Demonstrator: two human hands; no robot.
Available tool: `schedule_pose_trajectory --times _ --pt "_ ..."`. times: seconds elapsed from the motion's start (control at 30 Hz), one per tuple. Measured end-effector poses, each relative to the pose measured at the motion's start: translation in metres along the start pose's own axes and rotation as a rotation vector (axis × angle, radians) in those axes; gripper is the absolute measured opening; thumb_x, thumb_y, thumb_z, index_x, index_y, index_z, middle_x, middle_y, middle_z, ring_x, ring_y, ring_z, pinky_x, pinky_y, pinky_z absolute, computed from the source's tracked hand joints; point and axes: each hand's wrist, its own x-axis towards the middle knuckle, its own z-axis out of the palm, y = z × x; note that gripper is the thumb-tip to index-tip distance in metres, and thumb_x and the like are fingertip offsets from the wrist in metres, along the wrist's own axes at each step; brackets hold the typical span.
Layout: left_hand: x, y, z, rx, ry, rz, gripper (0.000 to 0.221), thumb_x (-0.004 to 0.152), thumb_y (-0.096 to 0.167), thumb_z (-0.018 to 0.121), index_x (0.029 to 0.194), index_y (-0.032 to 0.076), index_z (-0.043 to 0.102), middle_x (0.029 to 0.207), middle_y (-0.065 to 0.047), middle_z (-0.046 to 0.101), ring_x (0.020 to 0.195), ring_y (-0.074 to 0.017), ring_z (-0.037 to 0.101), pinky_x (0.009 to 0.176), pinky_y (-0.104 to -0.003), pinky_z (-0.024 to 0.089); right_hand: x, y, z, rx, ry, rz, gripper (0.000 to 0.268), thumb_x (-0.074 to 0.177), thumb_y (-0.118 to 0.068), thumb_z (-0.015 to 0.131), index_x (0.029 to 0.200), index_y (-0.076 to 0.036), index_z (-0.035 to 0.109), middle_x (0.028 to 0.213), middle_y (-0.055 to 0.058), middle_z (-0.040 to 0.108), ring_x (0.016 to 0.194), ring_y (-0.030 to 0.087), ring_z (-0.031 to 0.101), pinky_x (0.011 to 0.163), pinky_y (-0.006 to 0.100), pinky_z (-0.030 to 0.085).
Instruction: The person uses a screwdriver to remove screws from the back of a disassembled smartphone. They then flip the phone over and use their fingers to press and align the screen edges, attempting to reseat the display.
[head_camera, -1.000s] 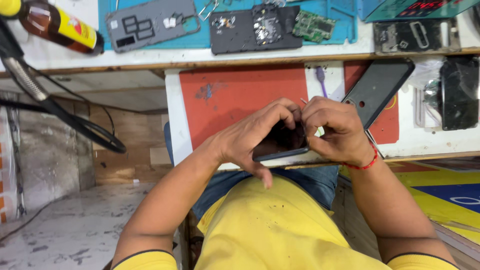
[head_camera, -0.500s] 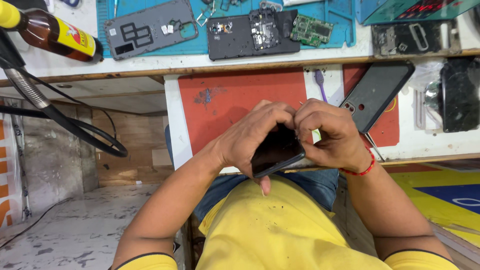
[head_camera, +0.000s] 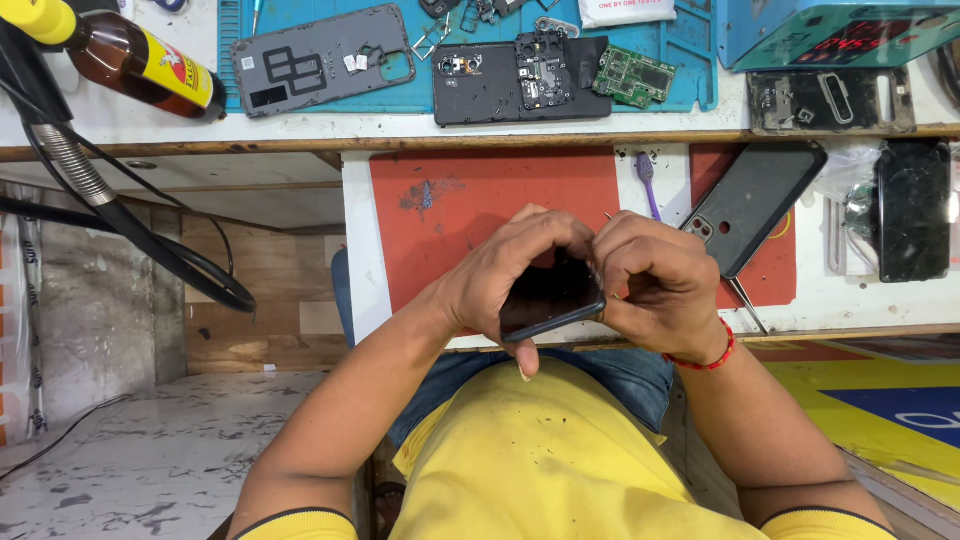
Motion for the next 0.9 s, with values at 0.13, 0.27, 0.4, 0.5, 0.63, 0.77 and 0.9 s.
schedule_pose_trajectory --times 0.13,0.27,0.4,0.5,0.63,0.77,0.9 --pt "0.002 0.0 -0.001 -0.008 0.002 -0.032 0.105 0.057 0.09 0.067 0.123 0.008 0.058 0.112 -0.002 0.064 0.103 -0.0203 0.063 0.099 -0.033 0.043 0.005 -0.001 -0.002 0.019 -0.006 -0.011 0.019 0.073 0.01 0.067 0.08 -0.005 0.056 0.085 0.005 0.059 0.077 0.016 0.056 0.068 0.027 0.047" --pt "-0.005 -0.011 0.0 -0.015 -0.01 0.005 0.103 0.059 0.088 0.071 0.121 0.007 0.057 0.115 -0.003 0.065 0.105 -0.0222 0.065 0.1 -0.034 0.044 -0.001 0.008 -0.001 0.044 0.02 0.006 0.015 0.078 0.008 0.067 0.083 -0.003 0.057 0.087 0.005 0.059 0.075 0.016 0.057 0.07 0.027 0.048" --pt "0.0 -0.007 -0.001 -0.026 0.026 0.035 0.105 0.061 0.087 0.069 0.126 0.006 0.056 0.116 -0.006 0.063 0.107 -0.0247 0.065 0.101 -0.035 0.045 0.006 0.008 -0.002 0.1 0.006 -0.001 0.016 0.08 0.004 0.072 0.081 -0.004 0.058 0.087 0.006 0.061 0.077 0.017 0.057 0.071 0.028 0.048" --pt "0.003 -0.006 0.001 -0.041 0.066 0.058 0.105 0.06 0.088 0.07 0.124 0.006 0.056 0.117 -0.007 0.063 0.108 -0.0247 0.065 0.103 -0.036 0.047 0.006 0.005 0.002 0.155 0.017 0.011 0.016 0.078 0.004 0.074 0.081 -0.003 0.059 0.087 0.006 0.061 0.081 0.018 0.057 0.072 0.029 0.047" --pt "0.0 -0.009 0.002 -0.016 0.056 0.044 0.104 0.057 0.087 0.069 0.121 0.006 0.058 0.115 -0.007 0.064 0.108 -0.024 0.065 0.101 -0.036 0.045 0.004 0.005 0.001 0.133 0.011 -0.001 0.016 0.077 0.007 0.071 0.081 -0.003 0.059 0.087 0.005 0.061 0.081 0.018 0.057 0.07 0.028 0.047" --pt "-0.004 -0.007 0.003 -0.031 0.056 0.021 0.104 0.058 0.087 0.069 0.123 0.007 0.058 0.117 -0.006 0.064 0.11 -0.0233 0.065 0.102 -0.035 0.043 0.002 0.002 0.001 0.088 -0.008 -0.028 0.018 0.076 0.009 0.07 0.081 -0.003 0.058 0.086 0.005 0.061 0.079 0.018 0.058 0.069 0.028 0.049" --pt "0.002 -0.003 0.001 -0.029 0.02 -0.011 0.105 0.059 0.089 0.068 0.123 0.006 0.057 0.114 -0.004 0.063 0.105 -0.0203 0.065 0.098 -0.034 0.041 0.006 -0.007 -0.004 -0.008 -0.047 -0.041 0.021 0.073 0.013 0.068 0.082 -0.004 0.058 0.086 0.006 0.06 0.08 0.02 0.06 0.072 0.031 0.05"
